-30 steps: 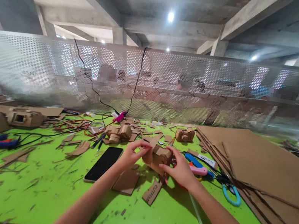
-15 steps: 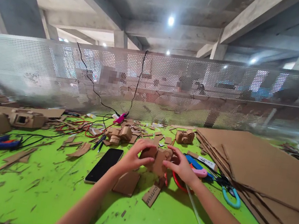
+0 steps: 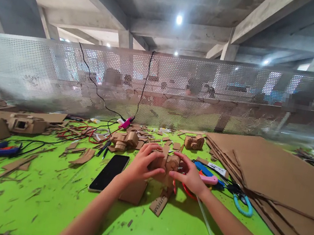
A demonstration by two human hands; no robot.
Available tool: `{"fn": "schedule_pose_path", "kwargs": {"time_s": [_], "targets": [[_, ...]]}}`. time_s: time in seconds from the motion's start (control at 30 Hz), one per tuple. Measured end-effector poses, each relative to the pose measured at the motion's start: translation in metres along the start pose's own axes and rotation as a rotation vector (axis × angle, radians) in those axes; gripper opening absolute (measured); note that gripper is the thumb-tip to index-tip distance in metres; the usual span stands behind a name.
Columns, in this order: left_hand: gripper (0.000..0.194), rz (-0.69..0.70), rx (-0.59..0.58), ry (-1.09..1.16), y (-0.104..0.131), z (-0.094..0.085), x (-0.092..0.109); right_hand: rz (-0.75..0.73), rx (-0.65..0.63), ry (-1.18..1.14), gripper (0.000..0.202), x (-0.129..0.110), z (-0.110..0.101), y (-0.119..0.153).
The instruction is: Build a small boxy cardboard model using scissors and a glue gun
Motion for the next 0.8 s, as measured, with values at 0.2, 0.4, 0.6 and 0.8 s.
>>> {"fn": "schedule_pose_path", "kwargs": {"time_s": [0.2,0.4,0.6,0.8], "targets": [[0.032,-0.008,-0.061,0.168,-0.002,0.003,0.003,0.013,-0.018,0.012,0.067,0.002,0.001,-0.001],[0.028,-0.042,-0.046,0.184,-0.002,0.000,-0.004,-0.005,0.012,0.186,0.065,0.001,-0.004,-0.001],[0.015,-0.028,-0.030,0.103,0.000,0.000,-0.011,0.006,0.058,0.253,0.064,0.005,-0.010,-0.001],[0.016,0.055,0.010,0.006,0.002,0.005,-0.002,0.011,0.045,0.198,0.061,0.004,-0.006,-0.002]]}}
Point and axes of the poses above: each hand's wrist, its own y-axis away from the middle knuckle, its own z-axis out of the palm, x = y × z, the point moved 9 cm from there along -y, towards the middle knuckle, and after that the axes turned 5 degrees about -y, right-handed, at the moved point
